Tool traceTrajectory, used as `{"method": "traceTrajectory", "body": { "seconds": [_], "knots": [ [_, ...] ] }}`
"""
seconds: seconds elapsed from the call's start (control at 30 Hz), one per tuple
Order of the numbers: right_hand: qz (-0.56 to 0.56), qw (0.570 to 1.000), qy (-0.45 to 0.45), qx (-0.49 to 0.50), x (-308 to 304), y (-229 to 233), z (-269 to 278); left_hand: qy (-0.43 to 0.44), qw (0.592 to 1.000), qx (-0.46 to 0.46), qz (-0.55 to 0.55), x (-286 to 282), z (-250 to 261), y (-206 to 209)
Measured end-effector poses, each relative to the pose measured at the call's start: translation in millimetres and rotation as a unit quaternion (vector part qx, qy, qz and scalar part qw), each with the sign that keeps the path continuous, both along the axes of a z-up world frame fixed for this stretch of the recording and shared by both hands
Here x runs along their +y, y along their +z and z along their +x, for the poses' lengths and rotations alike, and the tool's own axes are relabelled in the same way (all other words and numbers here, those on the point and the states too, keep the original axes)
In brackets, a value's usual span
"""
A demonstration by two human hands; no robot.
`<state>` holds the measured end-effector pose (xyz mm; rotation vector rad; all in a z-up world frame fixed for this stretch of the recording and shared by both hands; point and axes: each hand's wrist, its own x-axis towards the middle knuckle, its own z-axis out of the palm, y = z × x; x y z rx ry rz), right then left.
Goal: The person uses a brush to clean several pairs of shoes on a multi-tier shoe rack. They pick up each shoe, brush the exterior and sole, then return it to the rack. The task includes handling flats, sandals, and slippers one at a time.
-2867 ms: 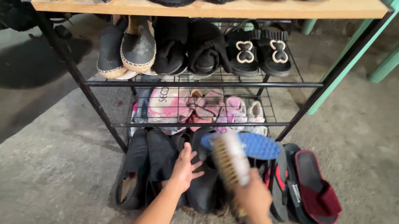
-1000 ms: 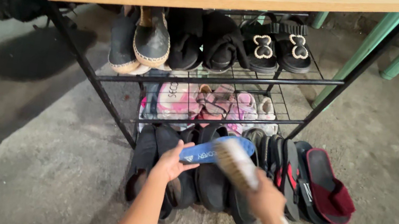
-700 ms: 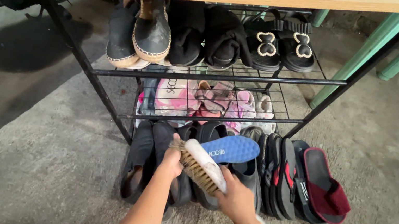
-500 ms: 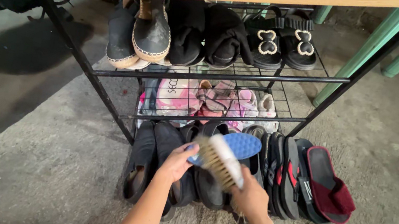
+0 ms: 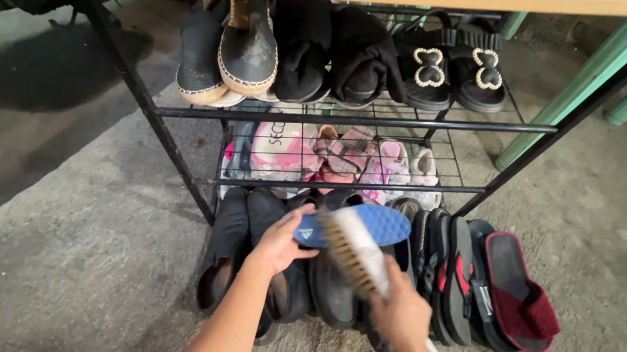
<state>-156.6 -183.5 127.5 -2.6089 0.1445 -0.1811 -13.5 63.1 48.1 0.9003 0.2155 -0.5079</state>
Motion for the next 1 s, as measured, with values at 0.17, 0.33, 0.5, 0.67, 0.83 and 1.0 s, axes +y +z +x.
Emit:
{"method": "traceTrajectory", "body": {
  "seconds": [0.17,0.33,0.5,0.67,0.83,1.0],
  "knots": [
    [-0.022,0.998,0.063,-0.020,25.7,-3.4,-3.0,0.012,0.998,-0.045,0.030,6.1,-1.0,-2.5],
    [-0.045,0.997,-0.057,0.017,-2.1,10.4,3.9,0.015,0.998,-0.050,0.020,12.8,-1.7,-2.8],
    [0.027,0.998,0.027,-0.050,27.4,-3.1,2.5,0.079,0.993,-0.003,0.082,-1.6,-1.2,-3.3],
    [-0.017,0.990,-0.087,0.106,-10.8,-9.3,18.4,0.035,0.987,-0.073,0.136,13.1,-9.4,7.5],
    [0.013,0.991,-0.116,0.064,-66.9,-23.2,29.1,-0.011,0.953,-0.178,0.245,28.8,-12.8,50.3],
    [0.485,0.869,-0.092,0.008,-73.0,-36.6,28.3,0.035,0.848,-0.319,0.422,29.8,-23.4,114.5]
  ]
}}
